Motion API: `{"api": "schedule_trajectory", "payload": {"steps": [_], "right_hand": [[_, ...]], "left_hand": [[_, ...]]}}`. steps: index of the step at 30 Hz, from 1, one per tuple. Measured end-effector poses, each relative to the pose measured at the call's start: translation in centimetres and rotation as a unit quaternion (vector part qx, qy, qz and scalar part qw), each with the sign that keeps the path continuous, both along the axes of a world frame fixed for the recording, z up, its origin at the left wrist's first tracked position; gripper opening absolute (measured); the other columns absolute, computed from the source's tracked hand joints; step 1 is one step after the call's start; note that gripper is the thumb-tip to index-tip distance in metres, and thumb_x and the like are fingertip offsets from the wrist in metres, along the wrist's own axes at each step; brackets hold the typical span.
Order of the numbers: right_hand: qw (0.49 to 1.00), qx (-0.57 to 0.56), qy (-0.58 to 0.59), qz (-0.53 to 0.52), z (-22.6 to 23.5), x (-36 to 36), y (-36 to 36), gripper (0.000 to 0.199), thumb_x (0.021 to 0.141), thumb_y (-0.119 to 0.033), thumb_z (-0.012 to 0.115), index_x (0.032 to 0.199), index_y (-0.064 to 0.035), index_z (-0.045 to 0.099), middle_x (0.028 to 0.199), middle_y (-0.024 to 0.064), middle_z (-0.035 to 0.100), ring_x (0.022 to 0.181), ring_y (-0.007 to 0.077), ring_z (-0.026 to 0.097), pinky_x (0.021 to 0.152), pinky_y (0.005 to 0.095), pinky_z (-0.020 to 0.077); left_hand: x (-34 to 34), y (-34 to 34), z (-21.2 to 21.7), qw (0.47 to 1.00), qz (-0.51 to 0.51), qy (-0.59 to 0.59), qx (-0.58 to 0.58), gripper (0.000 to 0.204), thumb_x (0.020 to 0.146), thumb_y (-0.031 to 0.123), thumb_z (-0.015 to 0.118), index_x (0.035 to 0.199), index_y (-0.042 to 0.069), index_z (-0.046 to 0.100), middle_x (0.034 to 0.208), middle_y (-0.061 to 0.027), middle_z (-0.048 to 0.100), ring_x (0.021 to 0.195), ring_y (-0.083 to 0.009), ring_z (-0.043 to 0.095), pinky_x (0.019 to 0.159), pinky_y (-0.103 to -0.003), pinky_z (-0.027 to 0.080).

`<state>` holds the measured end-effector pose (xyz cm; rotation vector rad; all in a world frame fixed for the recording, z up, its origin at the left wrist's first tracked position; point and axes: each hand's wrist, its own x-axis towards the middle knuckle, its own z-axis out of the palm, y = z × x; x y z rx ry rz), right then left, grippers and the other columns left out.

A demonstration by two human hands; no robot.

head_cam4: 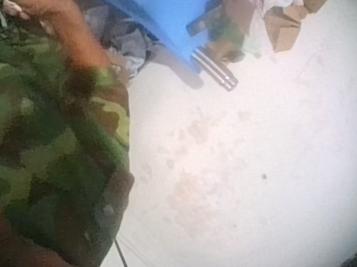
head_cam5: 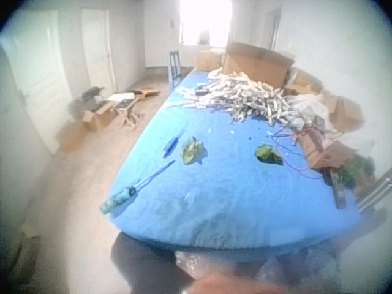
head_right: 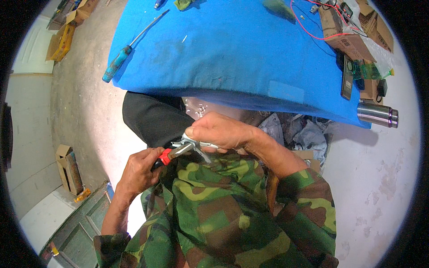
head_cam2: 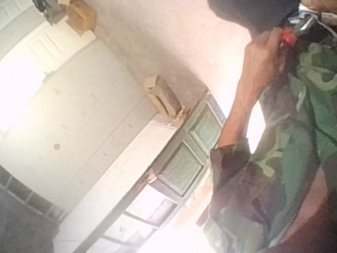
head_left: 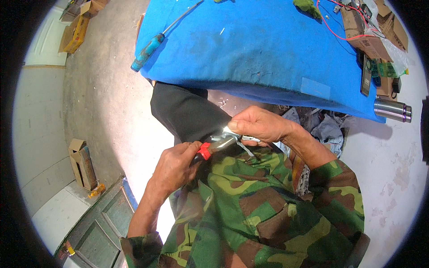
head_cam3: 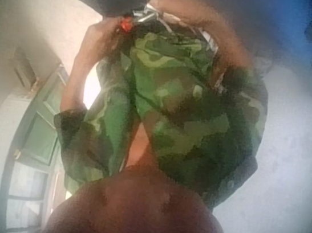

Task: The person holds a metal component and attaches a small white plastic piece to it by hand, then uses a screwdriver to tighten a screw and pliers to crimp a section of the component.

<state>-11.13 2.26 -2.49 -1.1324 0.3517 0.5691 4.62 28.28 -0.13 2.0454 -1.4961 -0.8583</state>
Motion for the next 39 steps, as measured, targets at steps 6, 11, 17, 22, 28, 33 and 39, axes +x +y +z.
{"api": "schedule_trajectory", "payload": {"steps": [6, 11, 17, 22, 28, 33, 39], "right_hand": [[1.0, 0.02, 0.005, -0.005, 0.0, 0.0, 0.4, 0.046, 0.11, -0.043, 0.054, 0.079, -0.01, 0.062, 0.058, -0.0052, 0.049, 0.046, 0.0027, 0.039, 0.041, 0.0249, 0.0259], [0.999, 0.048, 0.003, 0.009, -0.1, -0.1, 0.2, 0.045, 0.109, -0.043, 0.055, 0.08, -0.0093, 0.062, 0.058, -0.0049, 0.05, 0.046, 0.0028, 0.039, 0.042, 0.0245, 0.026], [0.997, 0.073, 0.008, 0.02, -0.5, -0.1, 0.4, 0.045, 0.109, -0.043, 0.055, 0.081, -0.0091, 0.062, 0.059, -0.0053, 0.05, 0.046, 0.0029, 0.039, 0.042, 0.0241, 0.0267], [1.0, -0.013, -0.01, 0.023, -0.2, 0.3, 0.3, 0.044, 0.11, -0.041, 0.054, 0.081, -0.0083, 0.061, 0.059, -0.0051, 0.049, 0.049, 0.0041, 0.04, 0.044, 0.0258, 0.0299], [0.985, -0.158, -0.065, -0.033, 0.9, 0.5, 0.8, 0.042, 0.11, -0.036, 0.055, 0.083, -0.0048, 0.06, 0.062, -0.0053, 0.05, 0.058, 0.0054, 0.044, 0.051, 0.028, 0.0371], [0.972, -0.178, -0.099, -0.116, 1.7, 0.1, 2.2, 0.032, 0.109, -0.03, 0.058, 0.094, -0.0022, 0.064, 0.067, -0.003, 0.054, 0.063, 0.0069, 0.049, 0.057, 0.0287, 0.0418], [0.943, -0.251, -0.149, -0.158, 2.0, -0.1, 2.9, 0.028, 0.108, -0.028, 0.059, 0.1, -0.0017, 0.065, 0.069, 0.0006, 0.057, 0.065, 0.0097, 0.053, 0.06, 0.0305, 0.045]], "left_hand": [[0.2, 0.2, -0.2, 1.0, -0.003, 0.011, -0.017, 0.054, 0.07, -0.006, 0.079, 0.122, 0.001, 0.067, 0.097, -0.0193, 0.072, 0.084, -0.0392, 0.072, 0.073, -0.044, 0.059], [0.1, 0.6, -1.2, 0.999, -0.002, 0.032, -0.044, 0.056, 0.068, -0.007, 0.077, 0.122, 0.001, 0.067, 0.098, -0.0194, 0.072, 0.083, -0.0392, 0.072, 0.073, -0.044, 0.059], [-0.2, 1.0, -1.3, 0.999, -0.004, 0.017, -0.047, 0.056, 0.068, -0.005, 0.08, 0.122, 0.002, 0.067, 0.098, -0.0184, 0.072, 0.084, -0.0393, 0.072, 0.075, -0.045, 0.059], [-0.1, 0.6, -0.4, 1.0, -0.001, -0.011, -0.016, 0.052, 0.073, -0.002, 0.08, 0.123, 0.001, 0.065, 0.102, -0.0187, 0.071, 0.088, -0.0408, 0.071, 0.077, -0.045, 0.059], [-1.2, 0.6, 0.7, 0.999, 0.052, -0.001, 0.013, 0.048, 0.085, 0.008, 0.078, 0.129, 0.001, 0.059, 0.106, -0.0207, 0.067, 0.09, -0.0424, 0.067, 0.077, -0.049, 0.056], [-2.4, 0.5, 1.3, 0.991, 0.116, 0.064, -0.004, 0.045, 0.091, 0.01, 0.075, 0.132, 0.0, 0.059, 0.109, -0.0222, 0.068, 0.094, -0.0434, 0.069, 0.081, -0.048, 0.056], [-3.0, 0.1, 2.3, 0.977, 0.161, 0.137, -0.002, 0.04, 0.096, 0.013, 0.071, 0.133, 0.0, 0.062, 0.112, -0.0244, 0.07, 0.1, -0.0439, 0.071, 0.086, -0.046, 0.057]]}}
